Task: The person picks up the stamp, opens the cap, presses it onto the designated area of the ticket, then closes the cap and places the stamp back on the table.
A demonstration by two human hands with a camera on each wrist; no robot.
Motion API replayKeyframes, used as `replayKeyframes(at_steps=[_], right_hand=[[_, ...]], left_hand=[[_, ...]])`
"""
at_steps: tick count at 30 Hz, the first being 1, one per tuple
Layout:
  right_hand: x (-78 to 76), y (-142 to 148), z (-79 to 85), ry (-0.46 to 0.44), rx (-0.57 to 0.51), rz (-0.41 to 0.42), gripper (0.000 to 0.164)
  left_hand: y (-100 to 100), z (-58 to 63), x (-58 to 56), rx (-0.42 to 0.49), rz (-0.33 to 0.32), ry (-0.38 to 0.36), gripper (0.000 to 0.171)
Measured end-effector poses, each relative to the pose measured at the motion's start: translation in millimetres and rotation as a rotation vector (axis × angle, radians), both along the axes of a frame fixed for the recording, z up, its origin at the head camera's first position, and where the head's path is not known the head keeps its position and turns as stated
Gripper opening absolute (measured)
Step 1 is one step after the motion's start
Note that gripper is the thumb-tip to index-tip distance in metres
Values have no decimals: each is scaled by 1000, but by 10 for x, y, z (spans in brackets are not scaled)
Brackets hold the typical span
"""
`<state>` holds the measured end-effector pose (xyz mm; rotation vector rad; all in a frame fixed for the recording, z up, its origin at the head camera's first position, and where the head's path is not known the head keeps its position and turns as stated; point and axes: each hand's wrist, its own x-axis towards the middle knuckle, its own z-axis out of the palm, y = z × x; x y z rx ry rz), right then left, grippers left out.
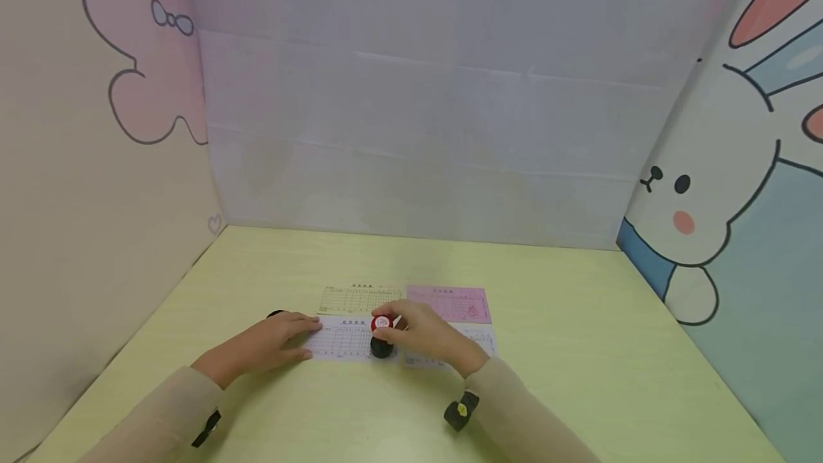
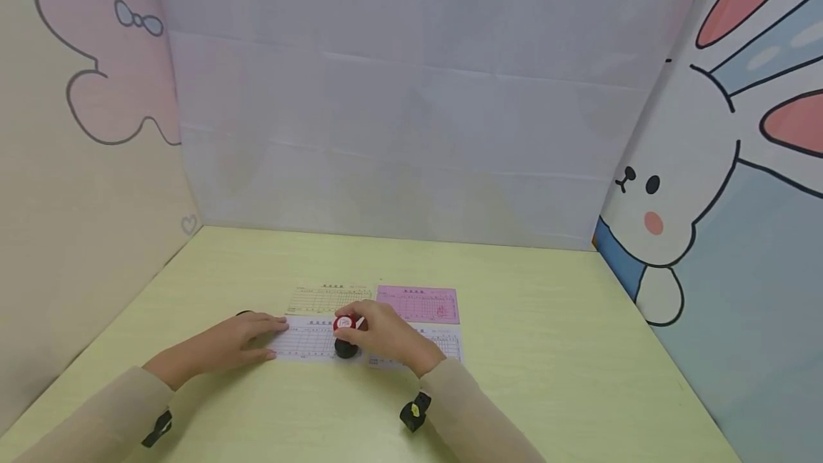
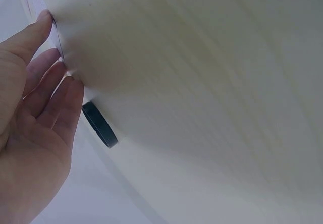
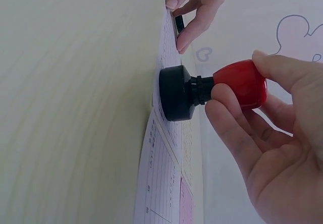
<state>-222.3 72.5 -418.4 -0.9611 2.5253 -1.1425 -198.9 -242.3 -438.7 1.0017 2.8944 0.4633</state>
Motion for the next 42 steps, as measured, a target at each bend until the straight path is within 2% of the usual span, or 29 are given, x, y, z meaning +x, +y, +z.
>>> replayKeyframes(at_steps=[13, 18, 29, 42], right_hand=[[14, 12, -21, 18, -28, 3, 37], [8, 31, -14, 42, -26, 28, 37], [1, 220, 148, 64, 1, -16, 37], [3, 513, 282, 83, -69, -16, 38]], left_hand=[[-24, -28, 12, 1, 2, 18, 50], [-27, -24, 19, 1, 9, 15, 50], [-20, -3, 6, 6, 15, 6, 51], [-46, -40, -30, 9, 9, 16, 53]])
